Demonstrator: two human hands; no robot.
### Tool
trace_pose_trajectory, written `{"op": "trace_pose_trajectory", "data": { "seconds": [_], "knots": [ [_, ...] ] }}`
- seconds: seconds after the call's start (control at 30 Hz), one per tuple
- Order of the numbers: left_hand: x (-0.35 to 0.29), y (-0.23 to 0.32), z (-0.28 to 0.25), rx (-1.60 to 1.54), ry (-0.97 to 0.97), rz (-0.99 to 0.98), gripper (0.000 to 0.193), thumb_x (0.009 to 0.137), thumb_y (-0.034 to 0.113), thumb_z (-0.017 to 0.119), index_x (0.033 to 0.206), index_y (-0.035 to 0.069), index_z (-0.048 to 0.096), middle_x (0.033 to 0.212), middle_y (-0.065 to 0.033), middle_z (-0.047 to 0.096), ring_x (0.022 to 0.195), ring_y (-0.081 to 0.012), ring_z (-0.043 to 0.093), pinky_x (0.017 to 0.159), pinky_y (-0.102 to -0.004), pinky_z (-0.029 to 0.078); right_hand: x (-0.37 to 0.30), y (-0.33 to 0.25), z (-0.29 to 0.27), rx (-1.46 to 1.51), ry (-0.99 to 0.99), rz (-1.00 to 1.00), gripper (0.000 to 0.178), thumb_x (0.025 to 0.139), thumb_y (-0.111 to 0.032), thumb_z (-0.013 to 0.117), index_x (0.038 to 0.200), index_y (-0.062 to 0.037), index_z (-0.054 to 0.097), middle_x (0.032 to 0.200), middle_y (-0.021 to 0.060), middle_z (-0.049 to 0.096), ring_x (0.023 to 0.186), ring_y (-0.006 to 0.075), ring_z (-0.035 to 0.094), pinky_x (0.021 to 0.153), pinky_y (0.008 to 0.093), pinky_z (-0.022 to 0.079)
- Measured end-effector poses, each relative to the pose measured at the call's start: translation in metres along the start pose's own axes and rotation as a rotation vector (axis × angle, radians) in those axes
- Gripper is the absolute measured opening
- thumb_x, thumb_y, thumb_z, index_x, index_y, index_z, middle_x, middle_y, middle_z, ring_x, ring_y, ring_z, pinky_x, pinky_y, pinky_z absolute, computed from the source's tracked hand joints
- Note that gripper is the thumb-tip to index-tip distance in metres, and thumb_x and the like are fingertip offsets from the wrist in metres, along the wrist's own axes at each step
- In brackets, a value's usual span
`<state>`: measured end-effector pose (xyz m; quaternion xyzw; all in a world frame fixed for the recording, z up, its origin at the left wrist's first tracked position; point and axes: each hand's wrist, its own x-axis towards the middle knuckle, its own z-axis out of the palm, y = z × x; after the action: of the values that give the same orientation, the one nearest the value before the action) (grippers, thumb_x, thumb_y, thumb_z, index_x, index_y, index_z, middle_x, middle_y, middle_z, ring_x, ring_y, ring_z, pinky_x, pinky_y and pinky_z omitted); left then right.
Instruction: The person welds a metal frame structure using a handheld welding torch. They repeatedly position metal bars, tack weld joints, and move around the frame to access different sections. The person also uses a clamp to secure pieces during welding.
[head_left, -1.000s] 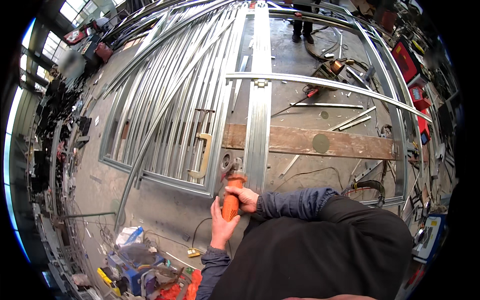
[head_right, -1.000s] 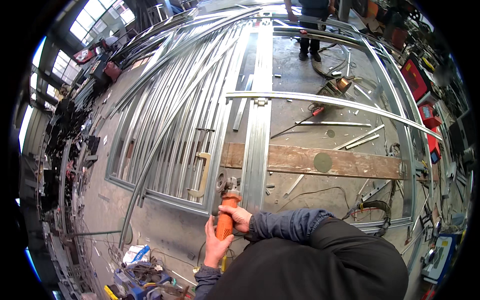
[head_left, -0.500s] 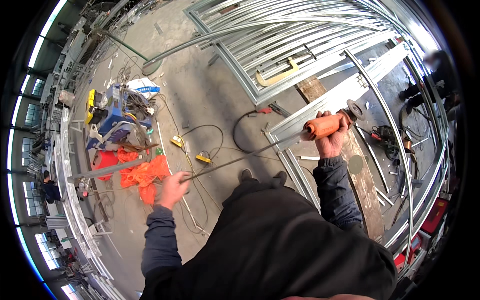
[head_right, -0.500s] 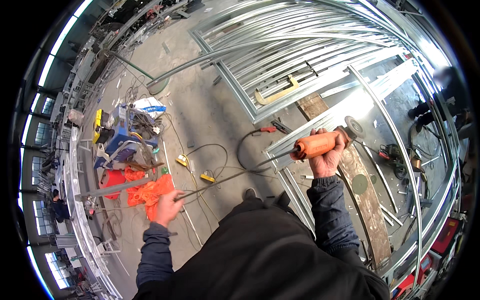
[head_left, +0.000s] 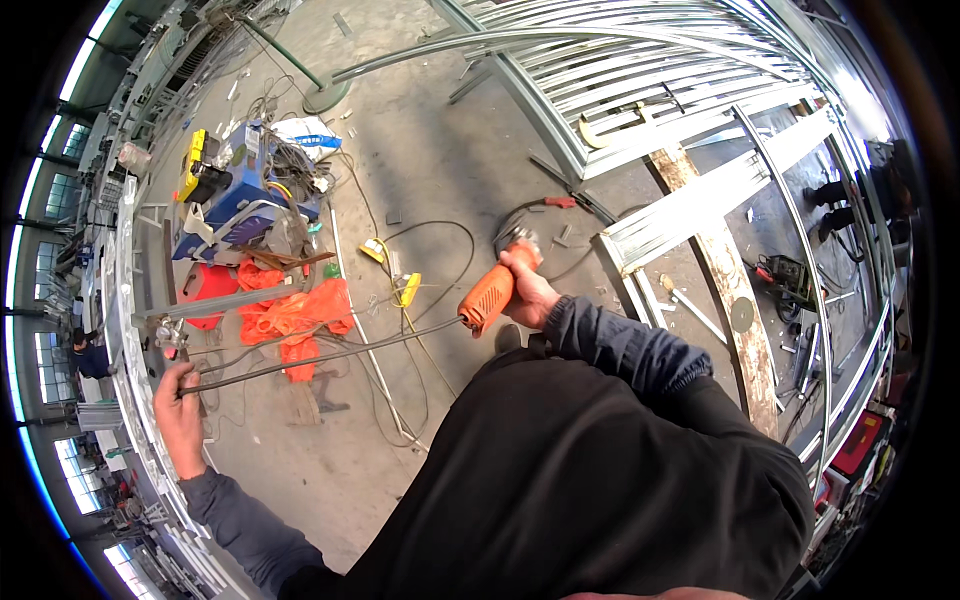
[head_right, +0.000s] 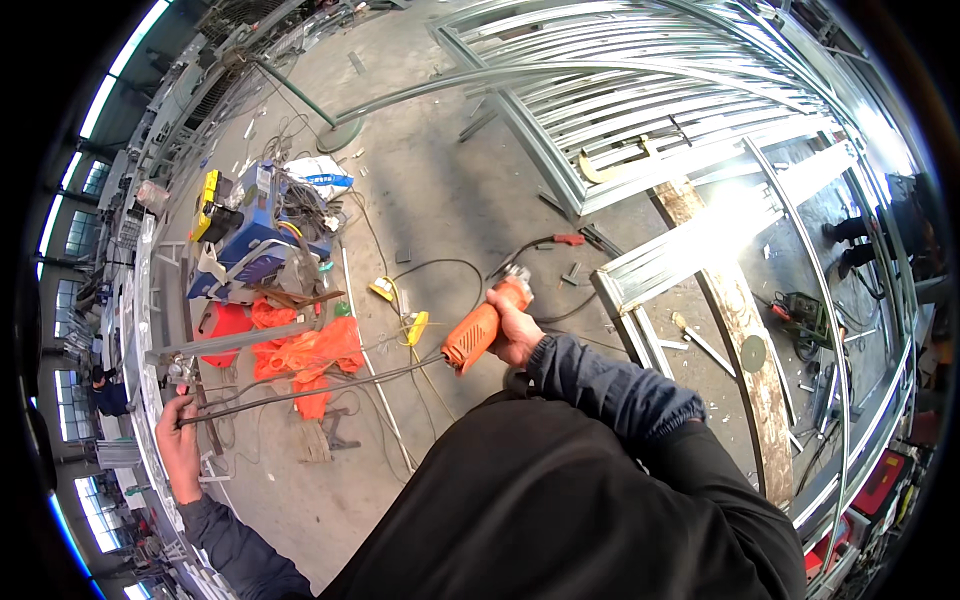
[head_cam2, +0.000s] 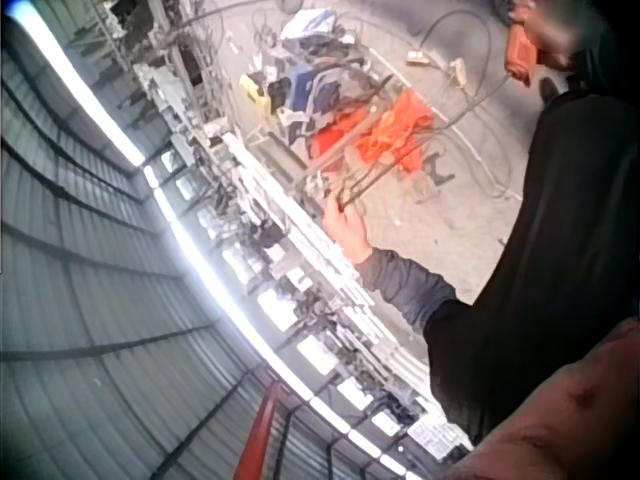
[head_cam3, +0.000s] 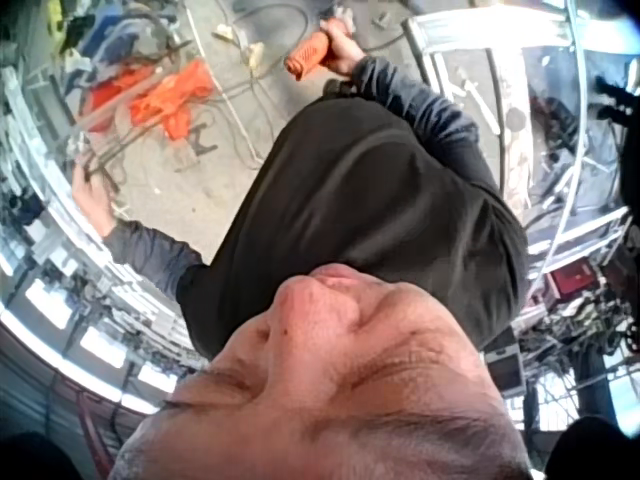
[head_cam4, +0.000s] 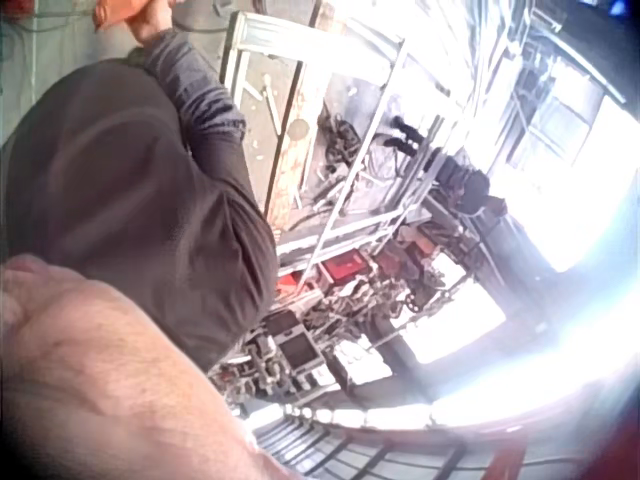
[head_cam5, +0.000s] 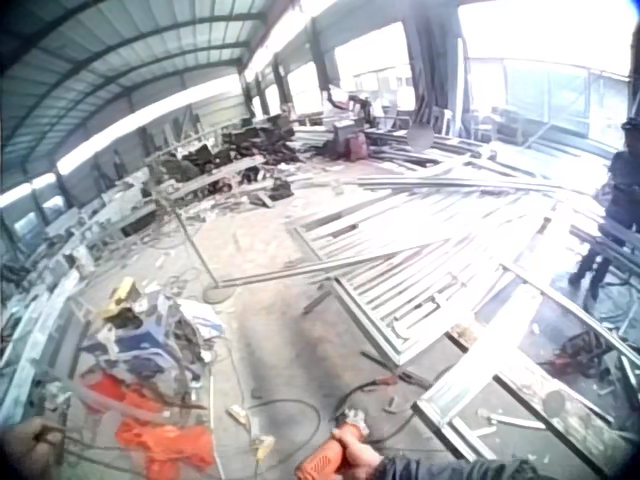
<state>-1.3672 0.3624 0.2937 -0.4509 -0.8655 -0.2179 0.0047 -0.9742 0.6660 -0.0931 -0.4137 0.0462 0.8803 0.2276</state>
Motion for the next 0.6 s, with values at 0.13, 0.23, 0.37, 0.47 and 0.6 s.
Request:
{"op": "trace_pose_trajectory", "data": {
  "seconds": [0.13, 0.23, 0.37, 0.47, 0.6],
  "knots": [
    [0.010, 0.010, -0.008, -0.077, -0.074, 0.106, 0.023, 0.093, 0.002, 0.075, 0.116, -0.001, 0.073, 0.079, -0.0031, 0.064, 0.073, -0.0112, 0.056, 0.066, -0.0286, 0.047, 0.035, 0.038, -0.006, -0.563, 0.051, 0.238, 0.048, 0.106, -0.035, 0.068, 0.138, -0.0016, 0.055, 0.124, 0.0170, 0.069, 0.107, 0.0322, 0.071, 0.094, 0.0503, 0.062],
    [0.026, 0.018, 0.050, 0.029, -0.243, 0.292, 0.032, 0.090, 0.001, 0.073, 0.122, 0.002, 0.073, 0.087, -0.0108, 0.072, 0.075, -0.0141, 0.064, 0.071, -0.0307, 0.050, 0.029, 0.054, 0.002, -0.843, -0.010, 0.177, 0.045, 0.108, -0.030, 0.065, 0.140, -0.0008, 0.054, 0.123, 0.0176, 0.069, 0.104, 0.0318, 0.072, 0.090, 0.0489, 0.062],
    [0.036, -0.025, 0.164, 0.206, -0.405, 0.502, 0.028, 0.082, 0.006, 0.071, 0.109, 0.008, 0.077, 0.095, -0.0179, 0.078, 0.090, -0.0376, 0.076, 0.081, -0.0485, 0.060, 0.005, 0.028, -0.007, -0.677, 0.018, 0.057, 0.039, 0.109, -0.028, 0.063, 0.138, -0.0041, 0.055, 0.117, 0.0134, 0.069, 0.099, 0.0281, 0.071, 0.088, 0.0475, 0.061],
    [0.031, -0.089, 0.245, 0.476, -0.671, 0.253, 0.035, 0.080, 0.001, 0.069, 0.113, 0.011, 0.075, 0.109, -0.0193, 0.077, 0.104, -0.0393, 0.074, 0.086, -0.0538, 0.058, -0.030, -0.005, -0.041, -0.622, 0.137, -0.109, 0.033, 0.107, -0.028, 0.064, 0.132, -0.0063, 0.058, 0.104, 0.0079, 0.068, 0.094, 0.0233, 0.072, 0.084, 0.0427, 0.060],
    [-0.025, -0.228, 0.365, 0.357, -0.898, 0.028, 0.039, 0.087, 0.007, 0.073, 0.126, 0.002, 0.071, 0.121, -0.0249, 0.075, 0.115, -0.0424, 0.073, 0.099, -0.0512, 0.058, -0.076, -0.036, -0.139, -0.501, 0.304, -0.288, 0.034, 0.105, -0.019, 0.065, 0.133, 0.0001, 0.061, 0.101, 0.0104, 0.069, 0.080, 0.0218, 0.070, 0.069, 0.0375, 0.059]
  ]
}}
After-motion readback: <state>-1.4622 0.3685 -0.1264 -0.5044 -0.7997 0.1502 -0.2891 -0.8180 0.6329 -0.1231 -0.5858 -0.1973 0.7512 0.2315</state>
